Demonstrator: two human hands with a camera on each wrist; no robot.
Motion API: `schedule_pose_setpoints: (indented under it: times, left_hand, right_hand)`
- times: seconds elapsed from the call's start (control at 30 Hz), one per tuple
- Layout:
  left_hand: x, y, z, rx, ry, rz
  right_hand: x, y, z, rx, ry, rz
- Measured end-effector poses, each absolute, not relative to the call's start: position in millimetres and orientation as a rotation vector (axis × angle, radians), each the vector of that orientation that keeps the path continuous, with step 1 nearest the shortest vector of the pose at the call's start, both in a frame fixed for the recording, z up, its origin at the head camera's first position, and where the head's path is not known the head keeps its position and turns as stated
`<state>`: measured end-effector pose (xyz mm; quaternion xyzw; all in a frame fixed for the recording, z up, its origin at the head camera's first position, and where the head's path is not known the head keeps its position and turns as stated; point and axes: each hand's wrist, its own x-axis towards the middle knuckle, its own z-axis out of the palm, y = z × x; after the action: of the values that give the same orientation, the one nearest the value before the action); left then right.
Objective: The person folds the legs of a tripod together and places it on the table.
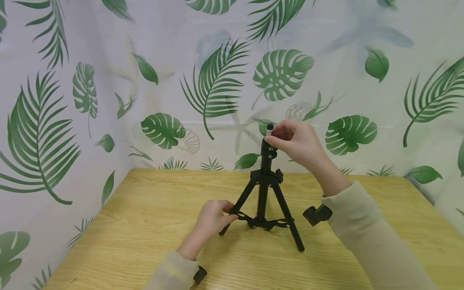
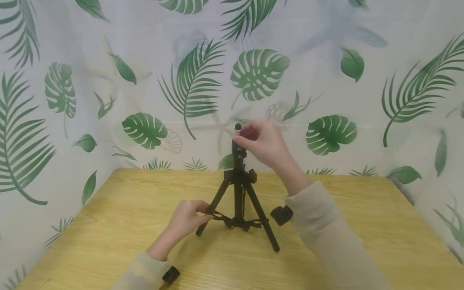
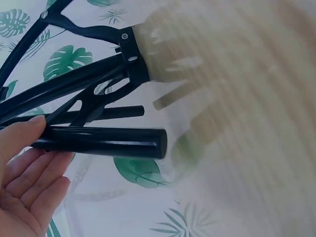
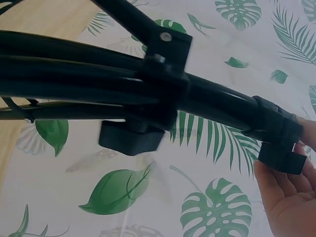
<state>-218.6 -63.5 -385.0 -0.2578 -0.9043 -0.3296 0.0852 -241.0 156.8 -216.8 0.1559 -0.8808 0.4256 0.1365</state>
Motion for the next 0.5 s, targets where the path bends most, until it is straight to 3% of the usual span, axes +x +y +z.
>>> schedule_pose_setpoints:
  times: [0.5]
  left_hand:
    - [-227.3,-40.1,-387.9,-0.735,-2.532,-1.17]
  right_hand:
    - [-240.0,155.6,-215.3,0.473,-2.552,1.228]
